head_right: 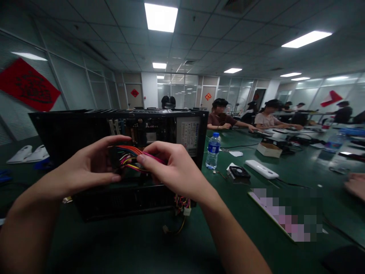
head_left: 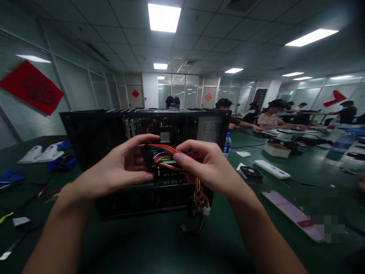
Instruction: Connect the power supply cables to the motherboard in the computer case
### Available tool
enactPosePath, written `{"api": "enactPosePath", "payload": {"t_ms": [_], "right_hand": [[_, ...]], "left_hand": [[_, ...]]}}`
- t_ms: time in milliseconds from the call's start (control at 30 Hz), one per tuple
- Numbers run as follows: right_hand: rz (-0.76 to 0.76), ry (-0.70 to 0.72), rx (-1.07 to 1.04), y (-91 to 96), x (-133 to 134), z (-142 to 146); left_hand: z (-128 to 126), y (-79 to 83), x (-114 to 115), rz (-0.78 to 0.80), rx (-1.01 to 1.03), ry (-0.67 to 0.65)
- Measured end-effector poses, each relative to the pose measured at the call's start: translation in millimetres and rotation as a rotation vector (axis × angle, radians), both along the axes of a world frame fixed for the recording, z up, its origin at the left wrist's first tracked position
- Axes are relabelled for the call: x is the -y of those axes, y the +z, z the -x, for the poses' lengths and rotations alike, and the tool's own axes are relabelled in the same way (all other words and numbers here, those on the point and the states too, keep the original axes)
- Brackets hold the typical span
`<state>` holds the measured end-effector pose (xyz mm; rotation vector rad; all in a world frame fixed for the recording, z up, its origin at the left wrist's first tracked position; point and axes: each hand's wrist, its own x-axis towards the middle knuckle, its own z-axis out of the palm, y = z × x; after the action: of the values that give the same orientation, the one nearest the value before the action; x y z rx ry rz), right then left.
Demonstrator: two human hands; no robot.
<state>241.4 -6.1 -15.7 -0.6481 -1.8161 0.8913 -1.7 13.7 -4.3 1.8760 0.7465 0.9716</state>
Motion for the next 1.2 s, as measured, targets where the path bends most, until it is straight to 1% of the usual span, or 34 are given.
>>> {"api": "enactPosePath", "payload": {"t_ms": [133,233,367,500,600,733,800,933,1067,1133,1200], "right_hand": [[0.016,0.0,-0.074,-0.5,-1,3],[-0.011,-0.013,-0.074,-1.4,-1,6],[-0.075,-0.07,-0.104,-3.0,-2,9],[-0.058,-0.086,-0.259,-4.8,-1,14],[-0.04,-0.092,-0.316,-5.9,0,19],[-0.042,-0.108,-0.337,-7.7,2,25],[-0.051,-0.13,-0.347,-9.2,2,27],[-0.098,-0.153,-0.351,-13.3,1,30],[-0.166,-0.208,-0.341,-17.3,1,32],[-0.191,-0.203,-0.321,-18.6,1,33],[-0.186,-0.16,-0.284,-19.2,0,33]], "left_hand": [[-11,-0.8,-7,-0.07,0.253,0.136],[-14,-1.5,-8,-0.091,0.395,0.176],[-19,-1.0,-5,-0.008,0.504,0.181],[-26,-1.6,-3,0.084,0.597,0.19],[-31,-3.0,-3,0.116,0.644,0.193],[-34,-4.1,-5,0.124,0.668,0.165],[-34,-3.7,-5,0.122,0.67,0.18],[-35,-2.1,-4,0.157,0.683,0.197],[-36,-2.0,-3,0.182,0.675,0.206],[-35,-2.5,-3,0.193,0.675,0.22],[-35,-3.0,-3,0.211,0.688,0.221]]}}
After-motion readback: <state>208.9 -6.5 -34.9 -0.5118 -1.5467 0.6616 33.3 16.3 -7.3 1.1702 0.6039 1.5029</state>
